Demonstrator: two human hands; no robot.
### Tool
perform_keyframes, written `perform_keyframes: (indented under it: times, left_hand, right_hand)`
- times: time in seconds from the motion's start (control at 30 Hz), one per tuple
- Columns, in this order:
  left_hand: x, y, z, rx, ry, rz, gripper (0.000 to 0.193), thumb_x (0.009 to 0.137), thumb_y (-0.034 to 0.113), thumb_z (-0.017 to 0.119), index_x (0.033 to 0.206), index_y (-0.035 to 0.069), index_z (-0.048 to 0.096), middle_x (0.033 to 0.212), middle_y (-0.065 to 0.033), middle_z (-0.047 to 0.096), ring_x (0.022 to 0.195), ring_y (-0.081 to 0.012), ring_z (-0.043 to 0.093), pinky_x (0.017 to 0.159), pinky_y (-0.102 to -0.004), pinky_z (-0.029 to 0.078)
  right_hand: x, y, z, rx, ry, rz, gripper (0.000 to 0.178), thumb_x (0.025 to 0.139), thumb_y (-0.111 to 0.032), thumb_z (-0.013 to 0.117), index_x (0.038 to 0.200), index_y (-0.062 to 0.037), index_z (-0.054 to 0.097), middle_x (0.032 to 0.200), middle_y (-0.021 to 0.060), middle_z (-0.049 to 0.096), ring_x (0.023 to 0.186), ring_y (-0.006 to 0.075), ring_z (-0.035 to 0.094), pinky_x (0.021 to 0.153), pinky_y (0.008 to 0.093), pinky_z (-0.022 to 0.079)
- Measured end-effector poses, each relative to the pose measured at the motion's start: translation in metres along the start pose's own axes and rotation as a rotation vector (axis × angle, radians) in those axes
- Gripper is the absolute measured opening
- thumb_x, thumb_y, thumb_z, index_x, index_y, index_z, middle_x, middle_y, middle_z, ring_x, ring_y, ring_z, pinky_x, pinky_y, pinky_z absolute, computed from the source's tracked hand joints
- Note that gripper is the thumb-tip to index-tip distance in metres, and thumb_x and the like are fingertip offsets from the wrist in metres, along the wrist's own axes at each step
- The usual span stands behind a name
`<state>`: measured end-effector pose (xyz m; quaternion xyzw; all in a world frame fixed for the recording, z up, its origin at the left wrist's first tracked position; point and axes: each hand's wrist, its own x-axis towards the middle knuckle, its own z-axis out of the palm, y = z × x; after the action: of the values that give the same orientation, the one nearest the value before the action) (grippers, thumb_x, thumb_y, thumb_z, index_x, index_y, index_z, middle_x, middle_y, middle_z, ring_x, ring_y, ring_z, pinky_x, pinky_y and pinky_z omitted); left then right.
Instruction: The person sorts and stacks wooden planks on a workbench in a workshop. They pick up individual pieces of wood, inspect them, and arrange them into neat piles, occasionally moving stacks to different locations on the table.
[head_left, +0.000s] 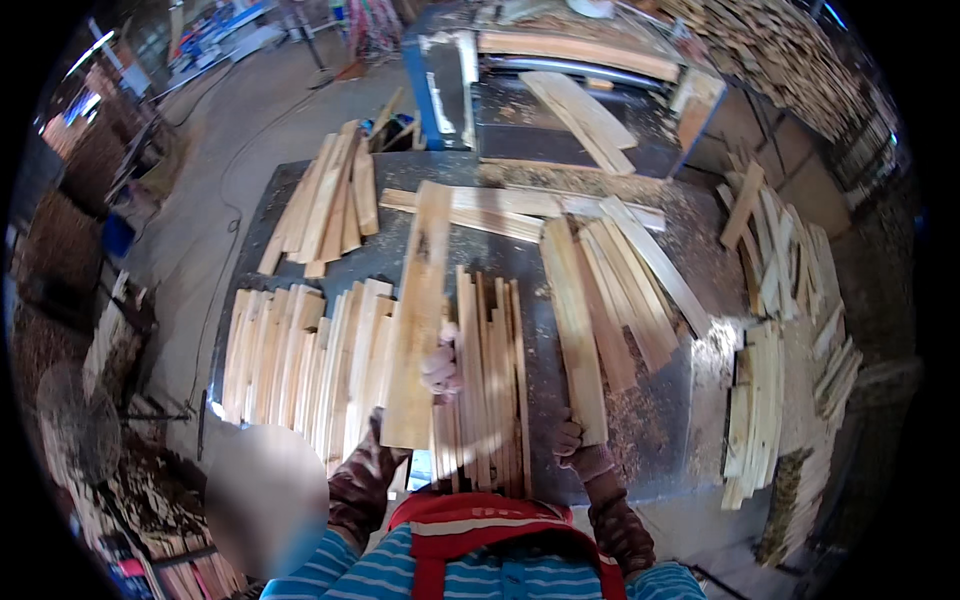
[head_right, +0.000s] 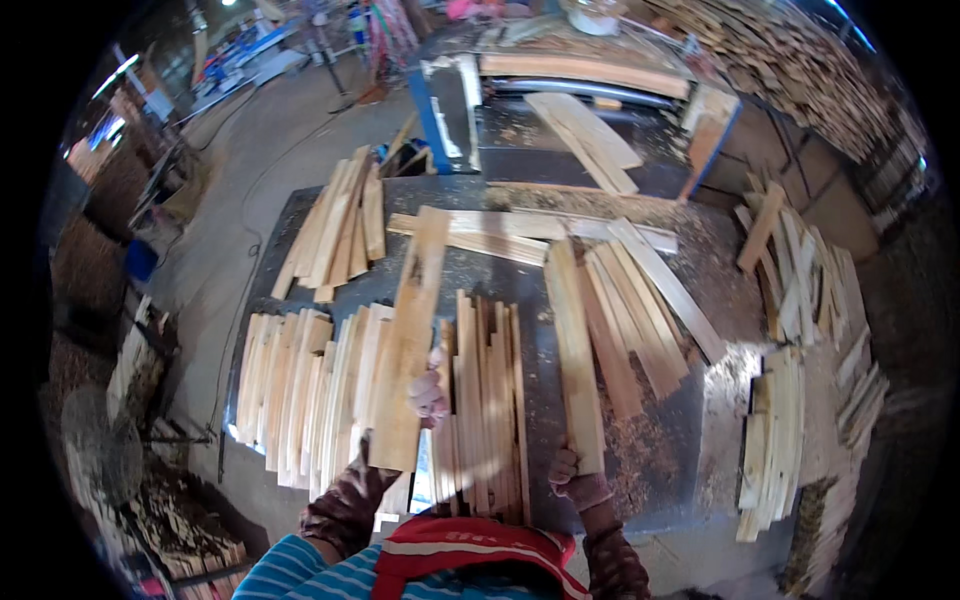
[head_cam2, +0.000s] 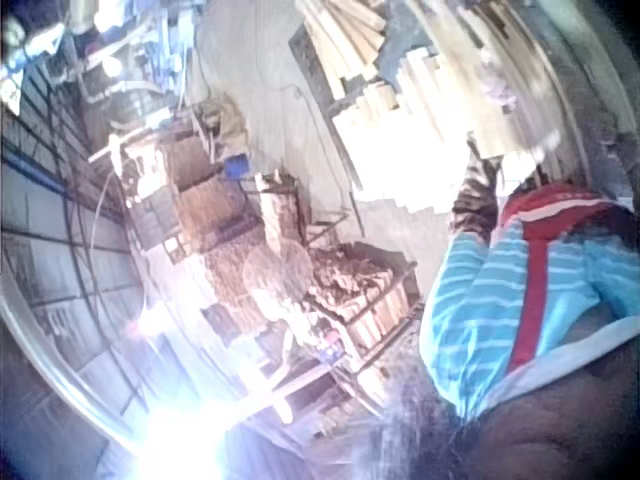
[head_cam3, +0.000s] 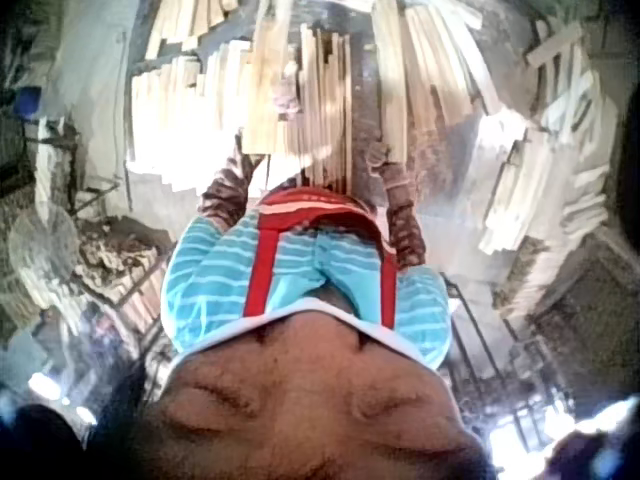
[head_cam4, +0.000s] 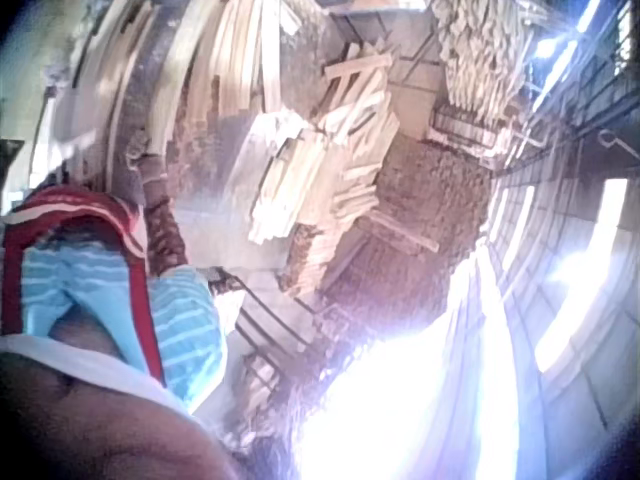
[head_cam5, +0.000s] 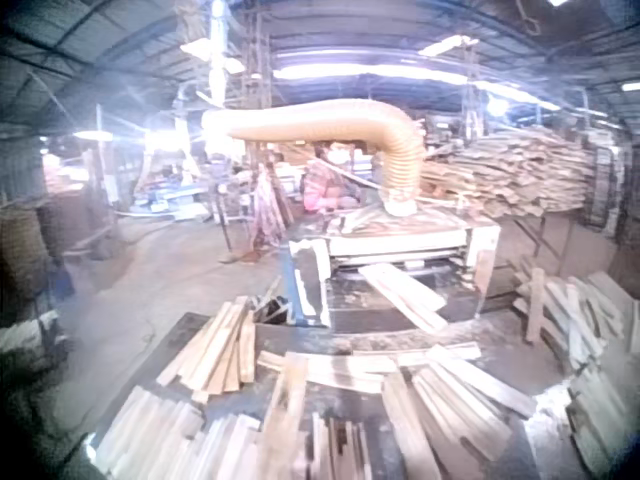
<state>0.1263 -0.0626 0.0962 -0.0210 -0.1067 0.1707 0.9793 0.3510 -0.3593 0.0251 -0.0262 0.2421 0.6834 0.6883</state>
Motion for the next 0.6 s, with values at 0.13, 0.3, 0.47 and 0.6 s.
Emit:
perform_keyframes:
  times: [0.13, 0.3, 0.47, 0.6]
  left_hand:
    - [0.004, 0.022, 0.004, 0.308, 0.264, -0.022, 0.055, 0.103, 0.045, 0.047, 0.138, 0.003, 0.044, 0.068, 0.0039, 0.044, 0.054, -0.0100, 0.043, 0.058, -0.0302, 0.043]
    - [0.027, 0.008, 0.019, 1.397, 1.041, 0.252, 0.046, 0.092, 0.050, 0.067, 0.104, 0.006, 0.068, 0.080, 0.0066, 0.060, 0.066, -0.0047, 0.050, 0.058, -0.0222, 0.042]
    - [0.022, 0.010, -0.010, 1.290, 1.093, 0.214, 0.047, 0.096, 0.038, 0.065, 0.120, -0.002, 0.063, 0.102, -0.0019, 0.065, 0.090, -0.0105, 0.057, 0.082, -0.0249, 0.046]
    - [0.011, 0.020, -0.039, 1.277, 0.999, 0.301, 0.049, 0.099, 0.038, 0.060, 0.126, -0.003, 0.059, 0.113, -0.0055, 0.065, 0.103, -0.0143, 0.059, 0.092, -0.0255, 0.045]
  right_hand:
    - [-0.007, 0.005, 0.006, -0.245, 0.047, -0.063, 0.042, 0.098, -0.041, 0.046, 0.113, -0.0032, 0.059, 0.063, -0.0033, 0.042, 0.051, 0.0127, 0.043, 0.048, 0.0303, 0.039]
    - [-0.005, 0.006, 0.005, -0.828, 0.523, -0.385, 0.038, 0.100, -0.037, 0.052, 0.109, -0.0021, 0.063, 0.072, 0.0017, 0.059, 0.058, 0.0140, 0.057, 0.052, 0.0320, 0.049]
    - [0.011, -0.004, 0.011, -1.207, 0.798, -0.776, 0.031, 0.100, -0.032, 0.061, 0.105, -0.0025, 0.071, 0.089, 0.0002, 0.068, 0.075, 0.0082, 0.061, 0.065, 0.0249, 0.050]
    - [0.008, -0.026, 0.006, -1.334, 0.861, -0.768, 0.031, 0.098, -0.032, 0.062, 0.092, -0.0028, 0.071, 0.073, -0.0016, 0.064, 0.065, 0.0070, 0.058, 0.055, 0.0268, 0.045]
